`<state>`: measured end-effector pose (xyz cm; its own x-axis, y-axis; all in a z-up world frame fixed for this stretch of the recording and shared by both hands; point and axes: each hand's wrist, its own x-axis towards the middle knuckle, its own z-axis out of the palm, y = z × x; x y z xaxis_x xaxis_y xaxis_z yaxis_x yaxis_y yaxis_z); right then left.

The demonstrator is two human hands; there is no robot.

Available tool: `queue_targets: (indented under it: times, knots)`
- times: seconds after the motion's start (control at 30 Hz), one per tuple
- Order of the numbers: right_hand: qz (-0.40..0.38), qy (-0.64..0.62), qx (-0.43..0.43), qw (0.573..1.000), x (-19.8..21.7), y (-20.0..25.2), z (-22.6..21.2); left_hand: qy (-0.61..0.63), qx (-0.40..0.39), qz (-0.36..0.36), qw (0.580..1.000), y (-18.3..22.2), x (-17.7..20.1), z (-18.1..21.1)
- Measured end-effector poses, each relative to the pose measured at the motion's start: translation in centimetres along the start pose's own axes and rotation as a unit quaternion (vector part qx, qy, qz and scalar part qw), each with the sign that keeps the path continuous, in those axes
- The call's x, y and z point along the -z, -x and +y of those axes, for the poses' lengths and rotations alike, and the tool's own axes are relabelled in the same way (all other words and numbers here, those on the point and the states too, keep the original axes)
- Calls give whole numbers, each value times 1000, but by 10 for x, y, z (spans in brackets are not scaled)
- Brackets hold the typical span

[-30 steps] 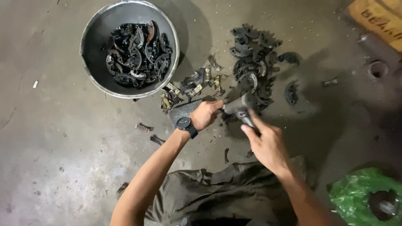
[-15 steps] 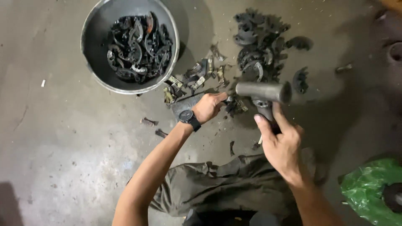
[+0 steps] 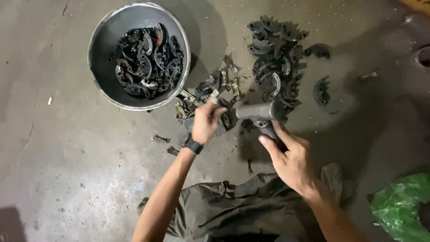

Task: The person sits on the workshop floor and uses a hammer to strike small metal parts, including chain links and sprocket-like pieces, placed on a small metal block, breaking them apart. They handle the pieces one at a time, repositioning them on the block, and set broken pieces aside among piles of similar parts.

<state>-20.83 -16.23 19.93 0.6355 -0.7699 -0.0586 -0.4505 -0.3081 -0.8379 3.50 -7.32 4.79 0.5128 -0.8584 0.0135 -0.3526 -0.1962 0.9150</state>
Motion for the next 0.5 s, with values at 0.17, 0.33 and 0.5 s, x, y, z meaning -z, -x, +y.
queue_targets:
  times: [0.17, 0.33, 0.5]
  knots:
    - [-10, -54, -38, 998, -28, 15, 57, -223, -67, -22, 972, -8, -3, -3]
    - [-16, -60, -102, 993, -34, 21, 51, -429, -6, -129, 894, -22, -54, -46]
    - [-23, -129, -113, 985, -30, 30, 54, -368, 177, -143, 902, -37, -22, -24]
